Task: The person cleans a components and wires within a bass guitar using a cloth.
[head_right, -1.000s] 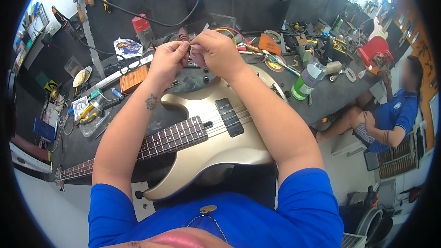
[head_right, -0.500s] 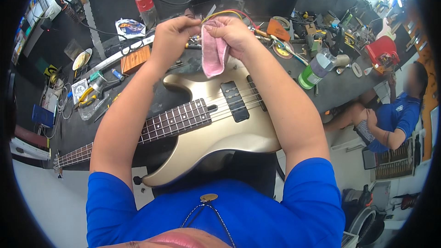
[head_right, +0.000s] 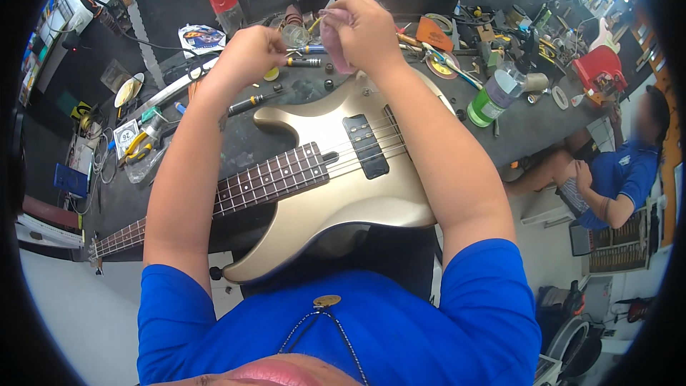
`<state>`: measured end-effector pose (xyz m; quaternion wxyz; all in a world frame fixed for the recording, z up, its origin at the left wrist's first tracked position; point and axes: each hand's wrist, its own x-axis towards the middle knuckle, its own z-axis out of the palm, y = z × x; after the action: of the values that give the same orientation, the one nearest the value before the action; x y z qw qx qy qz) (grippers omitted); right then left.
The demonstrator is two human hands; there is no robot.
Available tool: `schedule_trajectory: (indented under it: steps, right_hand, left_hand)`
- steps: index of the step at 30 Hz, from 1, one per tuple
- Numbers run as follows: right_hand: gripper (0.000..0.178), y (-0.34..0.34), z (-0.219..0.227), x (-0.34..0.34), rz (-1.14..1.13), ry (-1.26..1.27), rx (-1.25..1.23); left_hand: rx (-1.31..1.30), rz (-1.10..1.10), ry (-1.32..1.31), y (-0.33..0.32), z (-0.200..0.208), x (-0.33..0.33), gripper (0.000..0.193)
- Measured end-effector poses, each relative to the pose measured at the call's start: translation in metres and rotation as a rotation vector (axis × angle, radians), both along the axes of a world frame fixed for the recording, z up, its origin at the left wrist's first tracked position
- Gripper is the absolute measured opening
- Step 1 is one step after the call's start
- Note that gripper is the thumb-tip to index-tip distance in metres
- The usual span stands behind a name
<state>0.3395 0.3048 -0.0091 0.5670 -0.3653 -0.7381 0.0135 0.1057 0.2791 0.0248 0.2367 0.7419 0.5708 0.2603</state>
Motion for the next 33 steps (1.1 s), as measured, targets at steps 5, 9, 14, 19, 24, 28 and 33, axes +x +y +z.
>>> schedule_trajectory:
  steps: [5,9,14,19,24,28,33]
  right_hand:
    - [0.015,-0.001,0.000,-0.003,0.028,-0.028,-0.033]
    - [0.019,0.000,-0.004,0.003,0.051,-0.153,-0.014]
    - [0.019,0.002,-0.002,0.004,0.031,-0.085,-0.066]
    - [0.022,0.014,-0.008,0.014,0.004,0.178,-0.166]
    - [0.022,0.019,-0.012,0.015,0.016,0.171,-0.187]
    - [0.022,0.020,-0.010,0.012,0.011,0.126,-0.158]
    - [0.022,0.025,-0.018,0.021,0.354,0.165,-0.408]
  left_hand:
    - [0.127,-0.085,0.752,0.008,-0.028,-0.019,0.025]
    - [0.093,-0.045,0.761,-0.001,-0.033,-0.009,0.022]
    - [0.179,0.009,0.817,-0.002,-0.034,-0.007,0.019]
    - [0.370,-0.116,0.363,0.000,-0.047,0.030,0.019]
    - [0.308,-0.442,0.346,0.004,-0.075,0.051,0.023]
    - [0.404,-0.396,0.264,0.008,-0.078,0.047,0.024]
    - [0.385,-0.093,-0.201,0.011,-0.057,0.038,0.022]
